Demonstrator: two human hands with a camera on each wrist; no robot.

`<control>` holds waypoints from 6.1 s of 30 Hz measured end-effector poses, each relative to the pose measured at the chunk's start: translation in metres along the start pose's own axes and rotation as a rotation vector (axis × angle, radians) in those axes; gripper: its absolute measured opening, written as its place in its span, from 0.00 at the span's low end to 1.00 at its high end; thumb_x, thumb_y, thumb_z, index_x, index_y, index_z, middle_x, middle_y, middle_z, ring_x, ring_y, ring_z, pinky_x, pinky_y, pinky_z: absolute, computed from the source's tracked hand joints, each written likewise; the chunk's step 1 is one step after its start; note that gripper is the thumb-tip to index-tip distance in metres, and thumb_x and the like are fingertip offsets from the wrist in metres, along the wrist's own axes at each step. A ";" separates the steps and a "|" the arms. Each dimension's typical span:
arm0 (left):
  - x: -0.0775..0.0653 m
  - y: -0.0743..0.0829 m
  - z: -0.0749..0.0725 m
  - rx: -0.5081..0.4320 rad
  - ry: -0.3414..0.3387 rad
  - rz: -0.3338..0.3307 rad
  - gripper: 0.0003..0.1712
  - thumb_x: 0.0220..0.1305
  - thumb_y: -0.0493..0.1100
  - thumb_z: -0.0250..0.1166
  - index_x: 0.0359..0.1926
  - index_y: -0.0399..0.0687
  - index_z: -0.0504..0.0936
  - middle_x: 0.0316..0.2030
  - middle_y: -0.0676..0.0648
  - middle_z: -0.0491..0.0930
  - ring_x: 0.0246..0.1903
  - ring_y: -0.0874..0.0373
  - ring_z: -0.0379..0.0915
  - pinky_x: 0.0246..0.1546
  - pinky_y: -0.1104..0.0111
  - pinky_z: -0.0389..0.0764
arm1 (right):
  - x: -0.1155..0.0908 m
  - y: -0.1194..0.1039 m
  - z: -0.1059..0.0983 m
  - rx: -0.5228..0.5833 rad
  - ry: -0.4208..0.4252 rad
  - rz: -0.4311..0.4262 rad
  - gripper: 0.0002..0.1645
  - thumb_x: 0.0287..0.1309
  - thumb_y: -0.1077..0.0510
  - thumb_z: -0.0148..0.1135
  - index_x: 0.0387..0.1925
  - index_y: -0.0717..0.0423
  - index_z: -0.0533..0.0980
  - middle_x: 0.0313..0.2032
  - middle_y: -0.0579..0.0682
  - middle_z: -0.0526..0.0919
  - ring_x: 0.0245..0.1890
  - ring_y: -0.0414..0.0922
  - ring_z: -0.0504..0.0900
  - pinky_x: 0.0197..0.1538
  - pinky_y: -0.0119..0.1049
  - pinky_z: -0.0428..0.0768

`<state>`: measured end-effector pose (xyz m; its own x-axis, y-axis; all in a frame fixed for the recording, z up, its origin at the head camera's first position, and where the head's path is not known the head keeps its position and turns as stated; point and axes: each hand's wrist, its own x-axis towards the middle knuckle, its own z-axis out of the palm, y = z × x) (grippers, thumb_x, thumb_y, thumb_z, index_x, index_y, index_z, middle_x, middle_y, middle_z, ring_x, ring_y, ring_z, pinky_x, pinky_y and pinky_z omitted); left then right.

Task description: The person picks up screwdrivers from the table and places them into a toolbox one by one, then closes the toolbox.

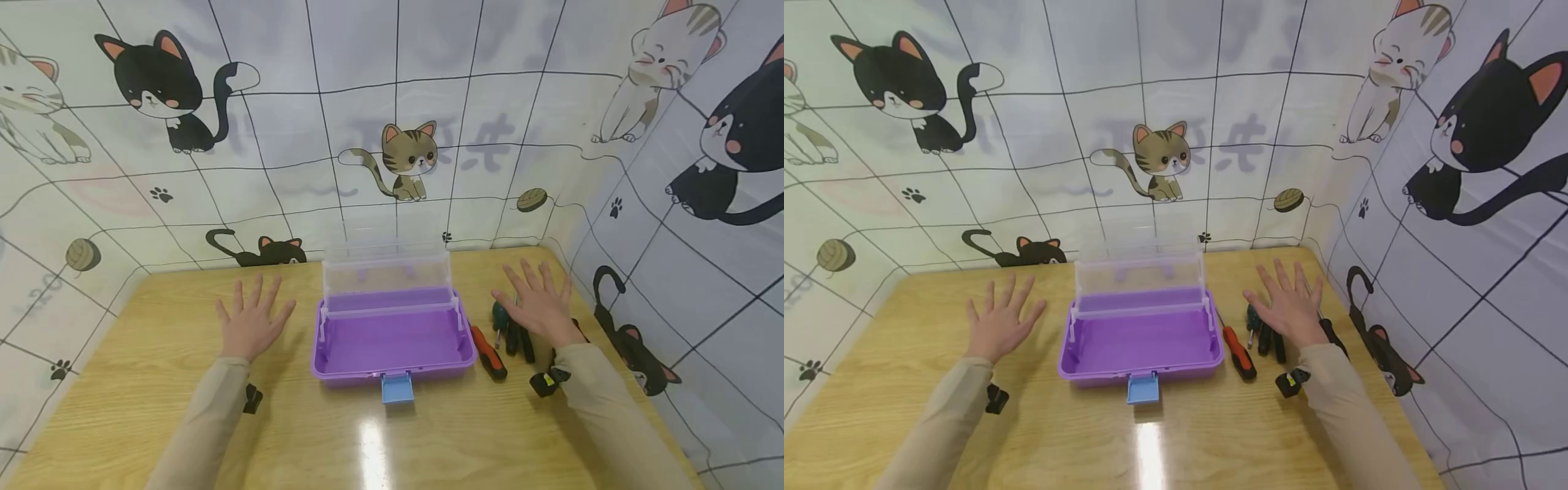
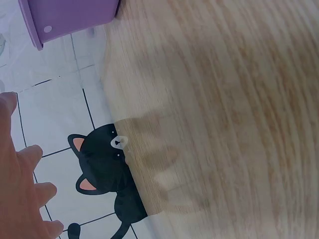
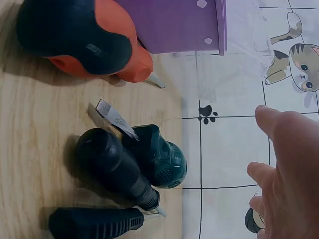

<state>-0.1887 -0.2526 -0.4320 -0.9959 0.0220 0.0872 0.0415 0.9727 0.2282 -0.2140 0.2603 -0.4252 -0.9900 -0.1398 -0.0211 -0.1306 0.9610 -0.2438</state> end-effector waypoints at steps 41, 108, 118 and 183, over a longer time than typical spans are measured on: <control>-0.033 0.044 0.039 -0.789 -0.221 0.264 0.48 0.72 0.50 0.55 0.76 0.43 0.33 0.75 0.39 0.33 0.72 0.41 0.30 0.68 0.45 0.39 | -0.048 0.004 0.024 0.141 0.209 -0.147 0.36 0.71 0.39 0.46 0.69 0.58 0.62 0.63 0.68 0.66 0.67 0.67 0.53 0.60 0.72 0.49; -0.031 0.059 0.052 -0.893 -0.300 0.334 0.76 0.48 0.45 0.78 0.74 0.57 0.22 0.75 0.43 0.24 0.72 0.40 0.25 0.64 0.38 0.38 | -0.049 -0.017 0.070 0.244 0.135 -0.162 0.35 0.48 0.59 0.68 0.61 0.61 0.73 0.48 0.60 0.81 0.37 0.52 0.76 0.36 0.43 0.66; -0.030 0.057 0.053 -0.909 -0.321 0.320 0.75 0.50 0.45 0.77 0.74 0.62 0.21 0.75 0.48 0.24 0.72 0.45 0.23 0.66 0.41 0.38 | -0.049 -0.012 0.073 0.360 0.157 -0.080 0.32 0.51 0.64 0.66 0.60 0.63 0.73 0.50 0.64 0.80 0.37 0.53 0.76 0.34 0.41 0.67; -0.029 0.055 0.051 -0.949 -0.356 0.310 0.75 0.49 0.47 0.77 0.73 0.70 0.22 0.75 0.48 0.24 0.72 0.46 0.25 0.66 0.40 0.38 | -0.054 0.001 0.031 0.696 0.395 0.183 0.22 0.60 0.57 0.65 0.55 0.61 0.79 0.49 0.65 0.80 0.41 0.51 0.74 0.32 0.25 0.71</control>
<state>-0.1616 -0.1882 -0.4711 -0.8909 0.4539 0.0177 0.1902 0.3373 0.9220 -0.1594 0.2615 -0.4541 -0.9556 0.2233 0.1924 -0.0304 0.5746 -0.8179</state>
